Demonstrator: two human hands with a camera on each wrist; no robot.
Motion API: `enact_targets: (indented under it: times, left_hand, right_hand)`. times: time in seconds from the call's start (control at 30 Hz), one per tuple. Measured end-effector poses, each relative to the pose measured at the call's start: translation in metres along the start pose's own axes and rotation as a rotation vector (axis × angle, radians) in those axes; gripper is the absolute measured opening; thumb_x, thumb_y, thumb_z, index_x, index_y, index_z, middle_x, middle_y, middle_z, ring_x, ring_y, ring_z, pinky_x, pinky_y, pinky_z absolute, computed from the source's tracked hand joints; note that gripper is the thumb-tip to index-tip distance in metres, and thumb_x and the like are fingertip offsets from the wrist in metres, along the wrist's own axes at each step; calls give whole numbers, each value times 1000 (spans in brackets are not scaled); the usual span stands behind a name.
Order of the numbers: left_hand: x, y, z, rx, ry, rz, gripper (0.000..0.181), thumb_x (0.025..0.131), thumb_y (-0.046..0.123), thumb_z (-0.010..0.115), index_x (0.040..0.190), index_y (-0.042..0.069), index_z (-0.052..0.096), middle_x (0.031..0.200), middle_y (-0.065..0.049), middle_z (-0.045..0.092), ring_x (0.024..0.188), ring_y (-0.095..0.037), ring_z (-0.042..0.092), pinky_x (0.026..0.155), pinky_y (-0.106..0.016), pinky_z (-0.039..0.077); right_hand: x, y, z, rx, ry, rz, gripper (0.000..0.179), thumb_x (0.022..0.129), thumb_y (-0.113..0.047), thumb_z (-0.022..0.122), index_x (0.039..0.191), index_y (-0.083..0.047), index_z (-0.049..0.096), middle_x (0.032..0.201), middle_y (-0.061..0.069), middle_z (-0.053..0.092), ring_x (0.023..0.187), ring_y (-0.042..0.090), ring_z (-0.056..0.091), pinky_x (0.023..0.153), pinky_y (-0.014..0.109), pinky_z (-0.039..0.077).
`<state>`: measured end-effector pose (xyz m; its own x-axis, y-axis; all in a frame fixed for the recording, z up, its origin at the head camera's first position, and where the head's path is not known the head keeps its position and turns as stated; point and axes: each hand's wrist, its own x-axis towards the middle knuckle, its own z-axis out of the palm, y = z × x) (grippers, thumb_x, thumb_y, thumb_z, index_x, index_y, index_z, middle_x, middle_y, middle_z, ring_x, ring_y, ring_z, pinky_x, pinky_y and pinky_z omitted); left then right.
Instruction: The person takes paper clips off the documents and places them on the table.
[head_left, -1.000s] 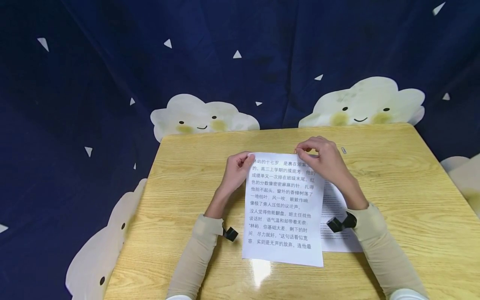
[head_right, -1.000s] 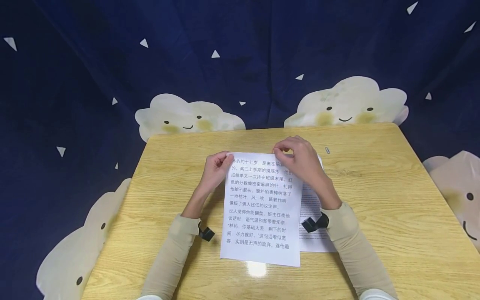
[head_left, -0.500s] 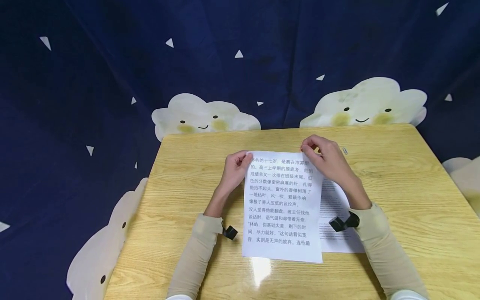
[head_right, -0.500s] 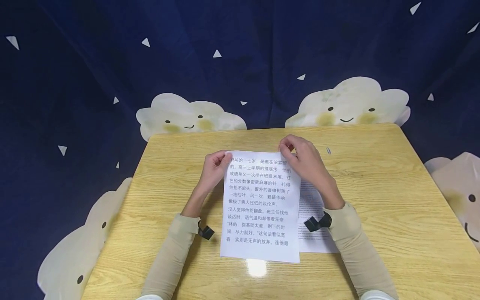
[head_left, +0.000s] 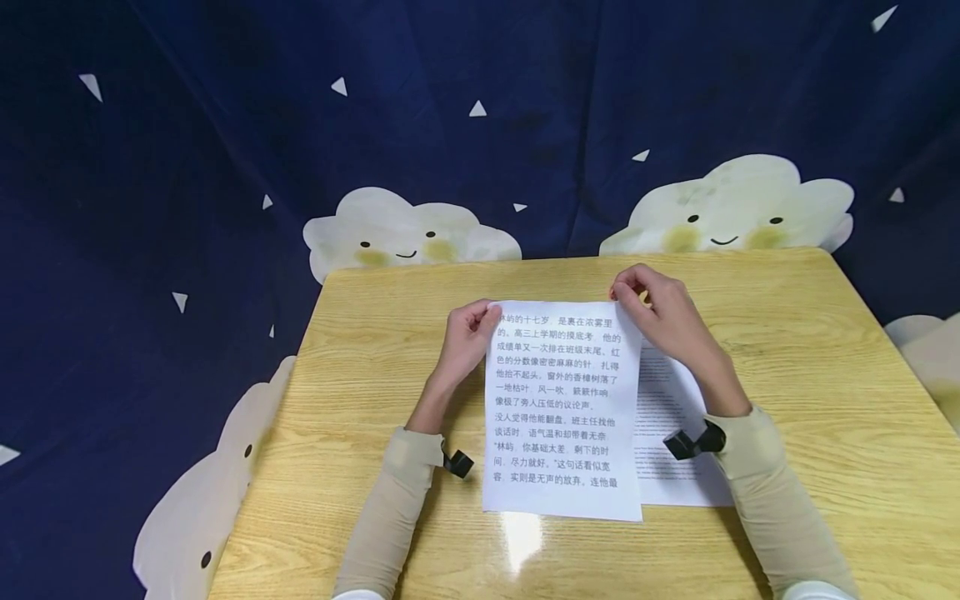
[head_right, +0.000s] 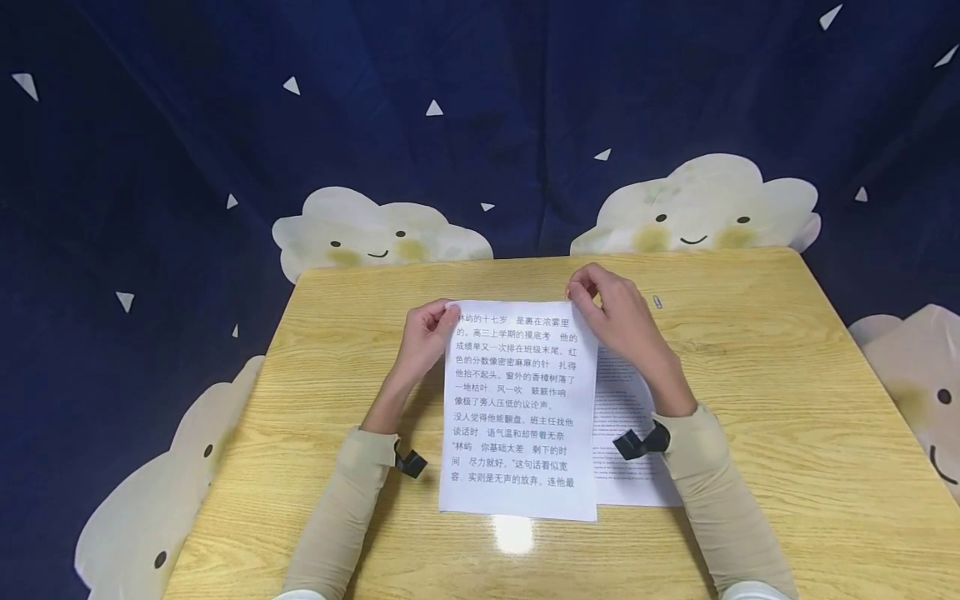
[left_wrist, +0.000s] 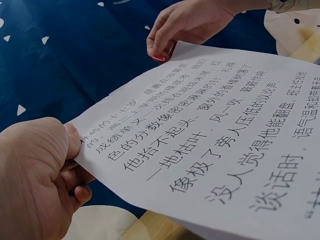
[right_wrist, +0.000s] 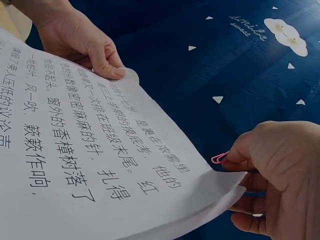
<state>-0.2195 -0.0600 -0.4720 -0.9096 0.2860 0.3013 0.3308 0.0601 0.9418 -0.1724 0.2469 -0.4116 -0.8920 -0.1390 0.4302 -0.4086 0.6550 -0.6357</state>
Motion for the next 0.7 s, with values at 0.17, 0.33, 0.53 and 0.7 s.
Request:
enact_targets:
  times: [0.17, 0.33, 0.53, 0.7]
  left_hand:
    - [0, -1, -1, 2, 5, 1, 22, 107, 7, 57, 100, -5, 74, 72, -13, 64, 57, -14, 52, 52, -22, 39]
    - [1, -3, -2, -5, 22, -7, 21, 107, 5, 58, 99, -6, 74, 70, -10, 61, 57, -13, 52, 51, -21, 39]
    - [1, -4, -3, 2, 31, -7, 21, 107, 5, 58, 98, -6, 74, 67, -8, 58, 56, -12, 50, 51, -21, 38]
    - [1, -4, -4, 15, 37, -8, 21, 107, 7, 58, 100, -5, 75, 68, -8, 59, 57, -12, 50, 52, -21, 38]
  right_hand:
    - [1, 3, -1, -11, 4, -17, 14, 109, -14, 55, 106, -4, 64, 92, 6, 70, 79, 13, 52, 72, 25, 40]
    - [1, 5, -3, -20, -8, -16, 13, 110, -15, 53, 108, -4, 62, 94, 6, 70, 78, 13, 52, 69, 23, 40]
    - [1, 9, -6, -33, -11, -5, 14, 111, -14, 51, 110, -3, 60, 94, 8, 69, 77, 15, 50, 68, 24, 38]
    - [2, 12, -11, -47, -2, 13, 15, 111, -14, 52, 109, -3, 61, 95, 9, 69, 77, 16, 51, 70, 25, 39]
